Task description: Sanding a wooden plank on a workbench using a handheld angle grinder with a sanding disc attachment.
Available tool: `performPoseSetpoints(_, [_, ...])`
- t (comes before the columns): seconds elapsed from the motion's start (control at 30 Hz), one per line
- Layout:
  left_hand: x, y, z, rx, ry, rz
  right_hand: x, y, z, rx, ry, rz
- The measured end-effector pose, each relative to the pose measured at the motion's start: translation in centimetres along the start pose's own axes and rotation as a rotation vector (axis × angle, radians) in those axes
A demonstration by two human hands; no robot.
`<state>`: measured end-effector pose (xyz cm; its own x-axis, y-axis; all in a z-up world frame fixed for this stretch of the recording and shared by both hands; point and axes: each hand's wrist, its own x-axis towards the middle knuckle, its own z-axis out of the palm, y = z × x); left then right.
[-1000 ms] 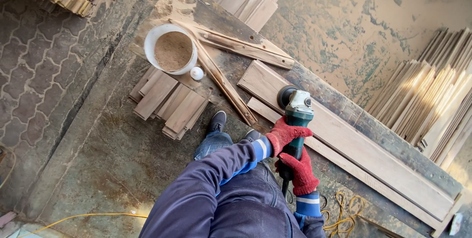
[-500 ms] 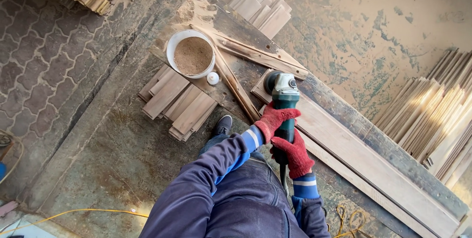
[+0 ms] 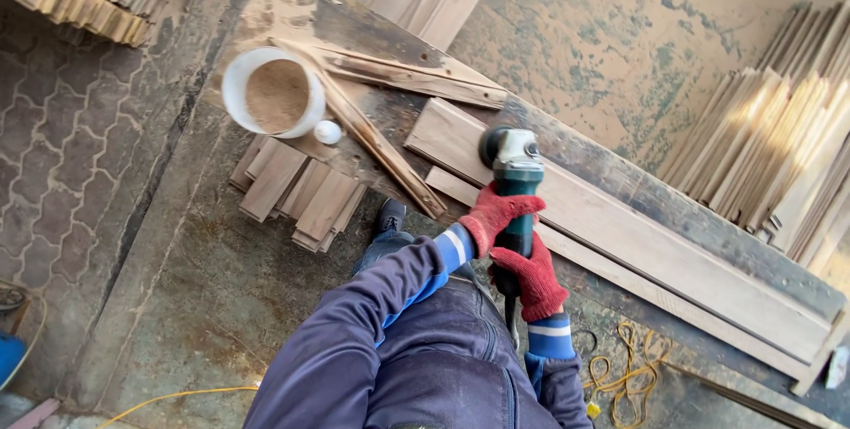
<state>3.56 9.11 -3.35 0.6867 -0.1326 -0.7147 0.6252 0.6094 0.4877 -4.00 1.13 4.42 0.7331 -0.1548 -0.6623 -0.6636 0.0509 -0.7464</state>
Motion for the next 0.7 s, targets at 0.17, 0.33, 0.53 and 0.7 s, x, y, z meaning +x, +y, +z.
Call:
performPoseSetpoints(0.17, [-0.7, -5.4, 6.0, 0.218, -0.119, -0.093, -1.4, 2.9, -6.8, 0.169, 0.117, -0.007])
performPoseSetpoints(0.33, [-2.6, -8.9, 11.2, 0.461, -0.26, -0.17, -2.5, 6.3, -12.2, 0.297, 0.248, -0.008])
performPoseSetpoints(0.53, [-2.1, -8.9, 10.6, 0.573, -0.286, -0.189, -2.7, 5.8, -11.4, 0.307, 0.276, -0.041])
performPoseSetpoints(0.7, [-0.9, -5.9, 5.9, 0.186, -0.148, -0.113, -2.0, 2.9, -7.2, 0.213, 0.139, -0.02])
